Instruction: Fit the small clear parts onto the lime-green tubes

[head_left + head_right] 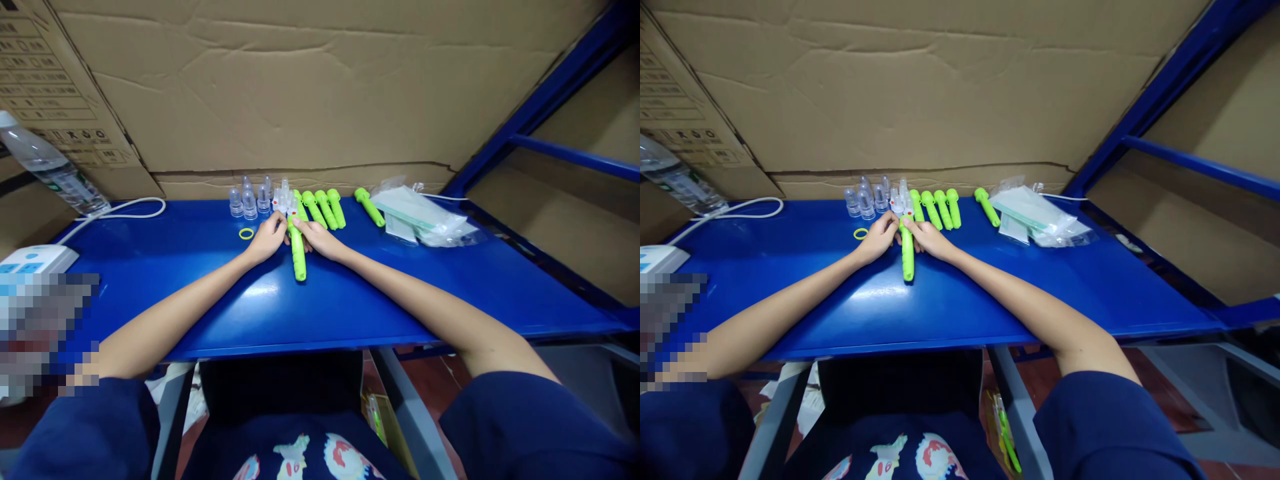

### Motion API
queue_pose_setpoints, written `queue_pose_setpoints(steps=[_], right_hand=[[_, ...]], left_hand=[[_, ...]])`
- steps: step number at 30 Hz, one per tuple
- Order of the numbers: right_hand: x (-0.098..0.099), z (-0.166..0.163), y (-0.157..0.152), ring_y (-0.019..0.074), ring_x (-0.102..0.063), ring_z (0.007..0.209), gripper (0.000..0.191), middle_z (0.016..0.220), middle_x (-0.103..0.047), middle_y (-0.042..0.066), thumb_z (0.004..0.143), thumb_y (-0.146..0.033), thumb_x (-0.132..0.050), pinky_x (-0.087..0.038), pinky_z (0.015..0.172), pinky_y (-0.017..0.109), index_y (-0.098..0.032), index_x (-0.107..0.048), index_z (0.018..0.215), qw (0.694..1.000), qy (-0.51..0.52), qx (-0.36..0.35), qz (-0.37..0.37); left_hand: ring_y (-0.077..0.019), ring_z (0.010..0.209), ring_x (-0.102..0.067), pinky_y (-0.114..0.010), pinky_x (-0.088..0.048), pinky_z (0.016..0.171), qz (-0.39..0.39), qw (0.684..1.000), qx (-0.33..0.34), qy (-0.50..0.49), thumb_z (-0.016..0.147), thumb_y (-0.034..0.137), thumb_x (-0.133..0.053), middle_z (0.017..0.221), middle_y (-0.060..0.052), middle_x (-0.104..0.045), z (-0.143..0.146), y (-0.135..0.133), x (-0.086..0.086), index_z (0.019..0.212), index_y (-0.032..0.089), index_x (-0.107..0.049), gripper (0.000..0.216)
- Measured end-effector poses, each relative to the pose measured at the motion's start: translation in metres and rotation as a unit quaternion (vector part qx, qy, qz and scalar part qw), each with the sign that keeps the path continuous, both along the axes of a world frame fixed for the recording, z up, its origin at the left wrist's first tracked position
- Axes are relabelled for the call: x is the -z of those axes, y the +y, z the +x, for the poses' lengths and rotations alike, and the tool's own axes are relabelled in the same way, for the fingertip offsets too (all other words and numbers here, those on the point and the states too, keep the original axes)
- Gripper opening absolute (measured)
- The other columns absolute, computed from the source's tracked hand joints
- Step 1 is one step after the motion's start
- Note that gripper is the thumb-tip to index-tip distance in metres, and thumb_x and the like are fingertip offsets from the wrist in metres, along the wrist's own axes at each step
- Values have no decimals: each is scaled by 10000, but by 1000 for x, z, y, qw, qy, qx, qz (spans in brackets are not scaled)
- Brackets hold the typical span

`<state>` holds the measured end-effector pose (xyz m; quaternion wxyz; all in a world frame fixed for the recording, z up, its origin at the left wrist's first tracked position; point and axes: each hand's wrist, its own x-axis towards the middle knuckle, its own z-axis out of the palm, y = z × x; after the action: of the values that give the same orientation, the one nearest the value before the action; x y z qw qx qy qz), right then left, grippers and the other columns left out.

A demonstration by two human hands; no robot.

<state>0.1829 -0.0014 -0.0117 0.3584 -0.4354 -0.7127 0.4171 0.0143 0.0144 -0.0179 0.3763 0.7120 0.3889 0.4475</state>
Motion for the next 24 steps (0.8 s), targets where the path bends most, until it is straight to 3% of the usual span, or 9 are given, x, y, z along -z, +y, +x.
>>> queue_pose_setpoints(steps=[15,21,24], right_hand=[[-2,-1,-1,90,-450,400,648,430,-500,-20,997,-682,-378,-359,429,216,-170,-595,665,1000,2,-1,-11],[3,0,3,98,-454,391,686,437,-514,-10,964,-752,-348,-358,416,225,-176,-589,678,999,28,-9,-14],[5,0,4,102,-456,398,731,437,-519,1,939,-795,-322,-358,417,228,-175,-598,666,1000,28,-10,-7]], left_hand=[[-105,539,-612,-212,-469,618,-32,999,0,-5,1022,271,-510,550,53,-576,1,-5,-5,816,200,-471,221],[-58,530,-591,-185,-469,561,-34,998,12,-42,1008,222,-526,796,39,-629,2,-6,-7,953,190,-486,75],[-62,552,-586,-184,-479,580,-36,998,42,-24,1025,245,-487,772,24,-632,1,-6,-9,984,161,-552,113]])
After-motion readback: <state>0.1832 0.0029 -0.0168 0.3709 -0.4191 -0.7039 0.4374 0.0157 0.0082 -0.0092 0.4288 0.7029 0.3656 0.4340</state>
